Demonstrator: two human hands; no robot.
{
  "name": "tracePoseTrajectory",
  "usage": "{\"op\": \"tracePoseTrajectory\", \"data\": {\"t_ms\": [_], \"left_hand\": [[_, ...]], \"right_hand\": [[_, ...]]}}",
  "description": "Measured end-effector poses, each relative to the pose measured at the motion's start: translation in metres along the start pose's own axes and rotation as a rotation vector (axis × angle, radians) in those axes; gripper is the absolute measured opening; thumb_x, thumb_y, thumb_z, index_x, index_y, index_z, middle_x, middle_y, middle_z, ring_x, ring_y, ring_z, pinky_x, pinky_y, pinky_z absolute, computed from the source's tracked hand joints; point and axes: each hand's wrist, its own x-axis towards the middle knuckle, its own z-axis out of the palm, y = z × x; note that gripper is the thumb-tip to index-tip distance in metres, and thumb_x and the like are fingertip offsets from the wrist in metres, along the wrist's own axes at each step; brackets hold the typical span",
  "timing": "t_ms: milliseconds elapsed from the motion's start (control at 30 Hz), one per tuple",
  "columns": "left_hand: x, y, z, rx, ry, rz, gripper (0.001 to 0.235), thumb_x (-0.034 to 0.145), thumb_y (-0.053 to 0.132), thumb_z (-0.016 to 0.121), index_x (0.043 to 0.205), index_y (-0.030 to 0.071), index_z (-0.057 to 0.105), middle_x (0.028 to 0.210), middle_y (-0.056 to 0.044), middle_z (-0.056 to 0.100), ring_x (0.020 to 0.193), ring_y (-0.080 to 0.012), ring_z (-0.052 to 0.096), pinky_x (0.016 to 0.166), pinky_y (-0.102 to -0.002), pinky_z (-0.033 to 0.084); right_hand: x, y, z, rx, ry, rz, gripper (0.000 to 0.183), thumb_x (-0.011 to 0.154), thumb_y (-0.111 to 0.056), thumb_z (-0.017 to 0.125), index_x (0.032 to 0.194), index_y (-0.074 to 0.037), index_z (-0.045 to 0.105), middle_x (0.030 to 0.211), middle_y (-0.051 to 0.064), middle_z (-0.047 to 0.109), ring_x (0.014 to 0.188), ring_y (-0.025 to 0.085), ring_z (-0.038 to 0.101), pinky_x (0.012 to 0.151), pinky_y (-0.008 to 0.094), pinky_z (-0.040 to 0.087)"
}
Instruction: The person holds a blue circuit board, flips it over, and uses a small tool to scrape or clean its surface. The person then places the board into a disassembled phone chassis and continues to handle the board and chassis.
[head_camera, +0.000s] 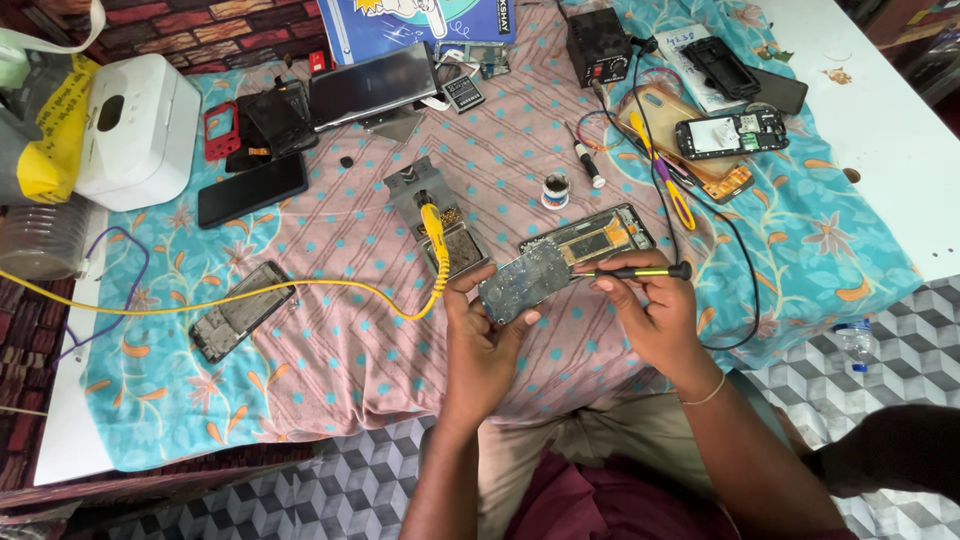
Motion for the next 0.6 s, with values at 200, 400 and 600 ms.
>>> {"op": "tracePoseTrajectory", "data": {"t_ms": [200,400,600], "left_hand": [[-0.0026,0.0030,0.0048,0.197,0.014,0.043,0.059,0.095,-0.010,0.066,0.140,0.002,0.032,0.112,-0.017,0.073,0.104,-0.0185,0.074,0.087,-0.026,0.059],[-0.0035,0.0081,0.0071,0.411,0.069,-0.005,0.060,0.092,-0.005,0.073,0.139,0.002,0.035,0.098,-0.016,0.076,0.090,-0.0176,0.076,0.073,-0.025,0.057],[0.0005,0.0026,0.0041,0.078,0.061,0.022,0.065,0.089,-0.011,0.073,0.140,0.001,0.034,0.113,-0.017,0.068,0.105,-0.0169,0.070,0.087,-0.026,0.059]], "right_hand": [[0.0014,0.0012,0.0013,0.088,-0.015,0.055,0.015,0.107,-0.005,0.054,0.121,0.002,0.054,0.125,0.015,0.069,0.115,0.021,0.071,0.093,0.030,0.059],[-0.0001,-0.0036,0.0026,0.028,-0.130,-0.010,0.014,0.105,0.003,0.055,0.119,0.001,0.055,0.125,0.018,0.070,0.121,0.023,0.069,0.102,0.034,0.057],[-0.0003,-0.0050,-0.0015,-0.042,-0.044,-0.093,0.022,0.093,0.010,0.069,0.113,0.002,0.066,0.118,0.016,0.071,0.108,0.020,0.072,0.087,0.029,0.065]]}}
